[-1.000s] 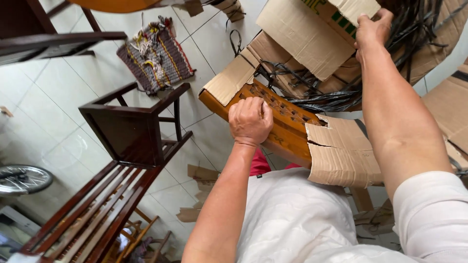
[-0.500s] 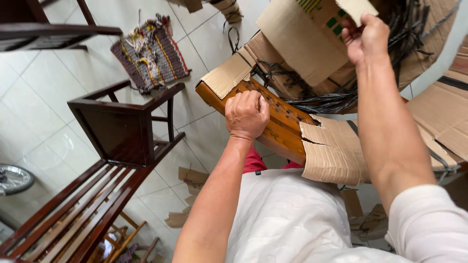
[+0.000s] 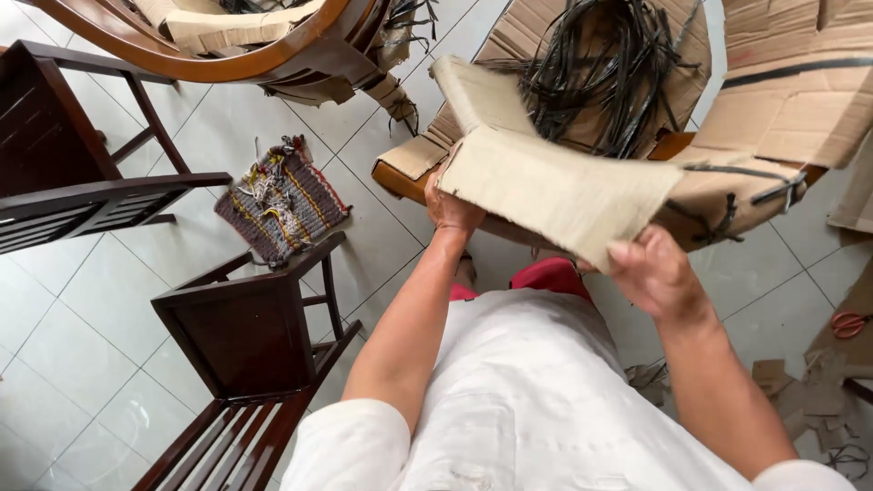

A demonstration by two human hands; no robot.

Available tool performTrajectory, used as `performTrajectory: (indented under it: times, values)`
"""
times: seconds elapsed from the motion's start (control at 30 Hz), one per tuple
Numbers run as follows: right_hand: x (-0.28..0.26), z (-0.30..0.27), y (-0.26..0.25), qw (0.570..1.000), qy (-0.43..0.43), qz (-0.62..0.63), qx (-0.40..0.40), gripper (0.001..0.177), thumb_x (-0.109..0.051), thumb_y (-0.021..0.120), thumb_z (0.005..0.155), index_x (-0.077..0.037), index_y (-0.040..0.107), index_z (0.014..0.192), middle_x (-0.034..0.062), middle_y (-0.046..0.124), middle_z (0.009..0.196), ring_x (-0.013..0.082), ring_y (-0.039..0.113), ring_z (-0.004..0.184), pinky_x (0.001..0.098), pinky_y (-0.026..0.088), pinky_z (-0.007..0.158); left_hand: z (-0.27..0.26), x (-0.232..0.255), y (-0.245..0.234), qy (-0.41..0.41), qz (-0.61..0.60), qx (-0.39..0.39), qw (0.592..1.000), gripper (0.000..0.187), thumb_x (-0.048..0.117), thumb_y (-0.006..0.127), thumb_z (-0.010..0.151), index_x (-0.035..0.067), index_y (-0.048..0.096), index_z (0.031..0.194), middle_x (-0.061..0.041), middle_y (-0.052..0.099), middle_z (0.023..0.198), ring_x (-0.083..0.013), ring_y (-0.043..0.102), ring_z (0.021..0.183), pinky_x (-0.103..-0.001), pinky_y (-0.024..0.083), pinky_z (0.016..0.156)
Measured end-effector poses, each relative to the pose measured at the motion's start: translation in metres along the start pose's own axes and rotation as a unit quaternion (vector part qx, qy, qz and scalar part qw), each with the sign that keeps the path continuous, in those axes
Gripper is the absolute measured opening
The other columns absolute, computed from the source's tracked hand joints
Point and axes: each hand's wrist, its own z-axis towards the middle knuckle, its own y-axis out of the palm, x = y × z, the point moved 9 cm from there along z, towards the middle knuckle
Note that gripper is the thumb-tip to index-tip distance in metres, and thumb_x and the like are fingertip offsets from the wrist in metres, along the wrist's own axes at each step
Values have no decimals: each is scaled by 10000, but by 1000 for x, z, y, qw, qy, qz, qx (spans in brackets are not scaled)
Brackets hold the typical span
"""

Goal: Wrapping curved wooden chair sections with protective cardboard and securing them with plastic ties using a pulling hook.

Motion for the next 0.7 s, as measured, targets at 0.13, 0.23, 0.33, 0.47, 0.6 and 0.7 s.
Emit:
performTrajectory:
  times: [0.13, 0.23, 0.33, 0.47, 0.6, 0.7]
  values:
    - [51, -54, -52, 1000, -11, 4, -2, 370, -31, 609, 850, 52, 718, 1194, 250, 771, 1072, 342, 766, 971, 507, 594, 905, 4, -7, -8, -98, -178, -96, 974, 506, 450, 582, 965, 341, 462, 1445, -35, 664, 1353, -336, 672, 1232, -467, 486, 1092]
    - [77, -83, -68, 1000, -7, 14, 9, 381, -9, 608, 851, 73, 705, 1210, 255, 770, 1087, 354, 758, 1019, 504, 569, 935, 20, -62, 11, -197, -342, -49, 918, 642, 315, 654, 925, 240, 379, 1500, -156, 568, 1493, -452, 652, 1232, -616, 431, 1084]
    - [84, -97, -56, 1000, 7, -12, -6, 382, -17, 643, 842, 93, 700, 1204, 263, 759, 1128, 356, 731, 1071, 509, 533, 966, 33, -94, 51, -343, -644, -77, 679, 768, 672, 407, 988, 323, 184, 1634, -138, 406, 1641, -426, 426, 1475, -595, 238, 1193]
    - [73, -104, -26, 996, 37, -84, -1, 357, -15, 664, 845, 95, 727, 1178, 236, 772, 1123, 307, 721, 1039, 492, 532, 969, 27, -8, -28, -306, -656, -159, 671, 1014, 742, 577, 894, 204, 177, 1654, -220, 482, 1564, -417, 516, 1373, -558, 276, 1168]
    - [66, -108, -7, 981, 90, -170, 7, 325, -13, 690, 849, 98, 762, 1146, 202, 787, 1115, 243, 707, 998, 469, 531, 974, 31, -17, -42, -275, -545, -121, 783, 673, 579, 832, 811, 125, 632, 1265, -154, 700, 1152, -293, 719, 1014, -505, 617, 887]
    - [93, -106, -72, 948, 98, -300, 48, 288, -23, 691, 923, 94, 743, 1181, 197, 770, 1132, 267, 680, 1013, 463, 501, 995, 41, -41, -60, -204, -403, -14, 892, 456, 463, 907, 775, 180, 687, 1056, -45, 730, 924, -164, 714, 810, -376, 613, 707]
